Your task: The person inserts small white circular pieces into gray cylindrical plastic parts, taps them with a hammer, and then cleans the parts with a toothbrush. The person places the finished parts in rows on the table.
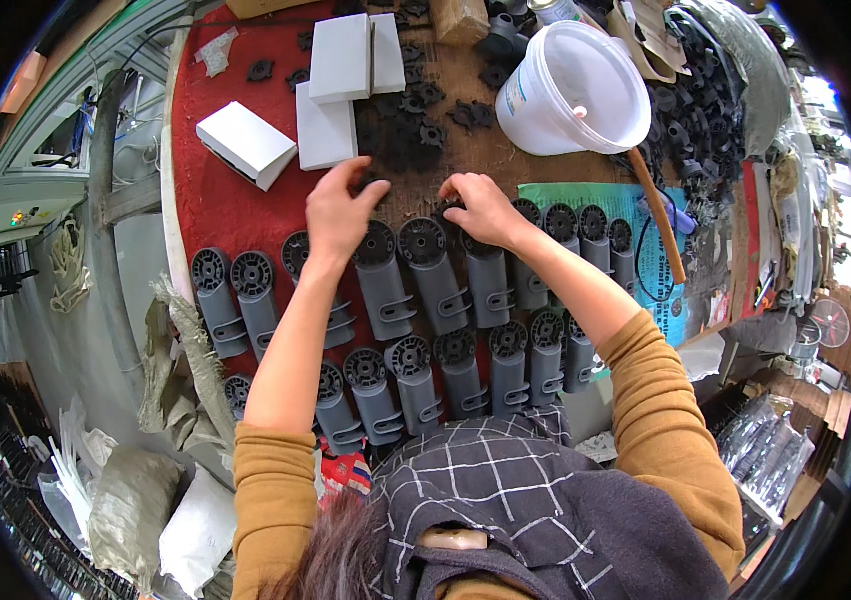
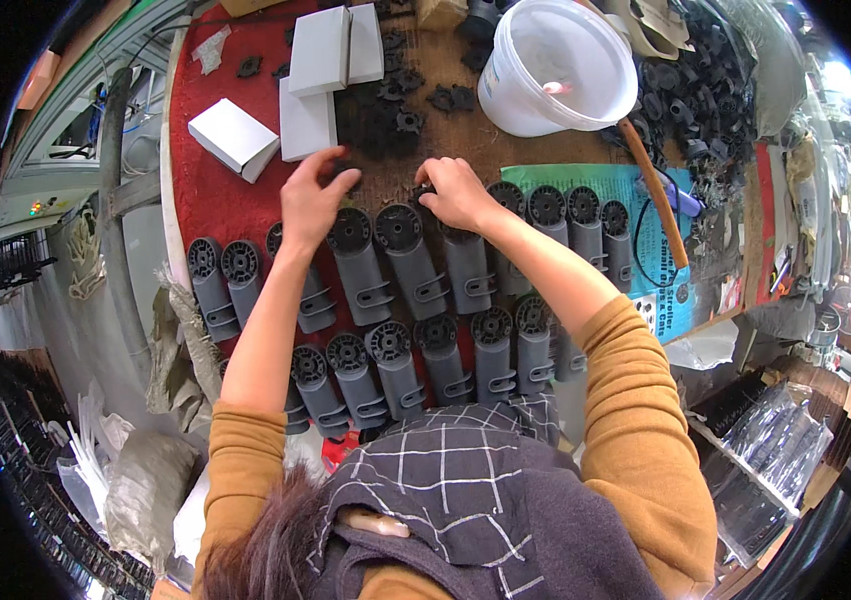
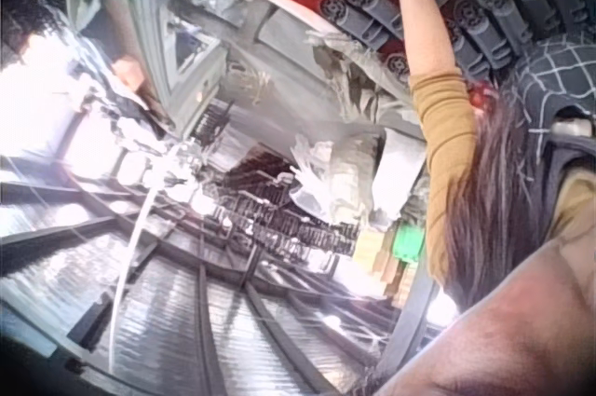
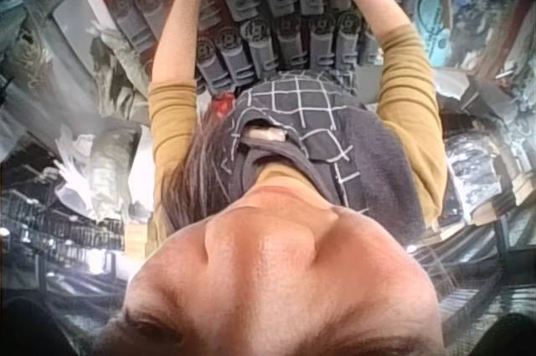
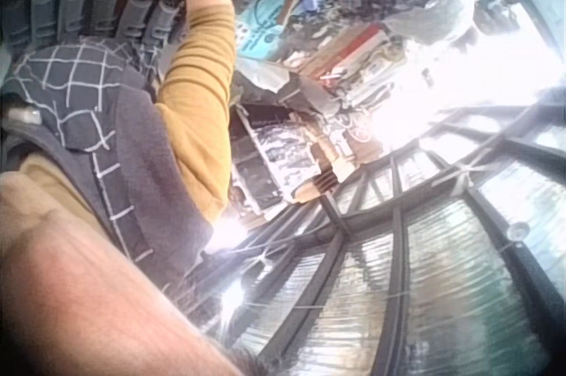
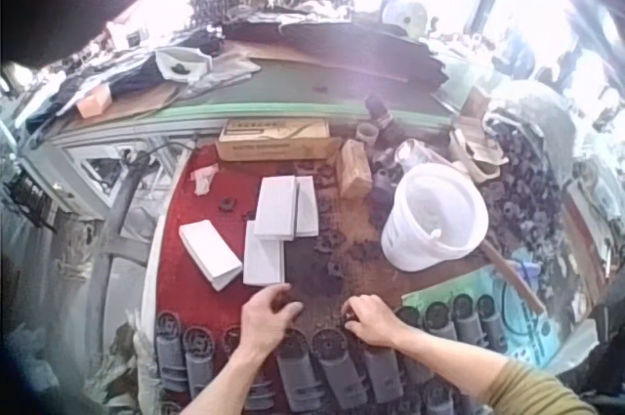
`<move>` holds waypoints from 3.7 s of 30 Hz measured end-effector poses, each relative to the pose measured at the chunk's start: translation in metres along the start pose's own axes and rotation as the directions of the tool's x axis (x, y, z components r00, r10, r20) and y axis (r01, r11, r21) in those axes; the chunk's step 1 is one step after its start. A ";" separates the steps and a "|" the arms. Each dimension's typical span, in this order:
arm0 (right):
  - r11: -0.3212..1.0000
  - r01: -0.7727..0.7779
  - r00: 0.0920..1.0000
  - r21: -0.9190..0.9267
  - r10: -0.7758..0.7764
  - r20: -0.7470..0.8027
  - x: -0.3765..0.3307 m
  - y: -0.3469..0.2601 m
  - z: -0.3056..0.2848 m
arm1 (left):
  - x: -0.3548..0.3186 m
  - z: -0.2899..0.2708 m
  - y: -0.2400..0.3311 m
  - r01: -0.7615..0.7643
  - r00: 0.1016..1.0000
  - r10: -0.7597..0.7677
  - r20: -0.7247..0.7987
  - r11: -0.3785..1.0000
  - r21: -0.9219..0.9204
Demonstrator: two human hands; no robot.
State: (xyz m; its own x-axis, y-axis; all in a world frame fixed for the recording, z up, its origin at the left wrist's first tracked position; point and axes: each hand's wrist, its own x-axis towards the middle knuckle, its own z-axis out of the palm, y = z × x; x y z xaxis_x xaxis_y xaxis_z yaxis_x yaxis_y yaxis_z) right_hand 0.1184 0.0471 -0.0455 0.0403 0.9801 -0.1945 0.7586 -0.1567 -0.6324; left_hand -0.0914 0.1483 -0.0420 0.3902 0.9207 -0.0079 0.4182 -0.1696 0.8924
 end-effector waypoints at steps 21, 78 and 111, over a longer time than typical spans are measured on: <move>0.999 0.028 0.999 0.019 -0.028 -0.017 0.003 0.006 0.006 | 0.021 0.038 0.004 0.287 0.958 -0.266 0.108 0.859 -0.424; 0.982 0.190 0.923 -0.015 -0.184 -0.338 -0.048 -0.149 -0.015 | -0.073 -0.001 0.069 0.374 0.786 -0.358 0.503 -0.372 -0.850; 0.849 0.492 0.733 -0.193 -0.523 -0.435 -0.174 -0.272 -0.015 | -0.202 -0.099 0.138 0.429 0.876 -0.025 0.481 -0.412 -0.804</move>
State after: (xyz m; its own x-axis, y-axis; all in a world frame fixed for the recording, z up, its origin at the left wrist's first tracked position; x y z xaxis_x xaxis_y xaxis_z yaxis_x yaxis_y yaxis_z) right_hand -0.0857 -0.0790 0.1718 -0.0843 0.8531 0.5149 0.7892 0.3727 -0.4882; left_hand -0.1940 -0.0261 0.1276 0.7259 0.6421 -0.2465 -0.6641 0.7476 -0.0080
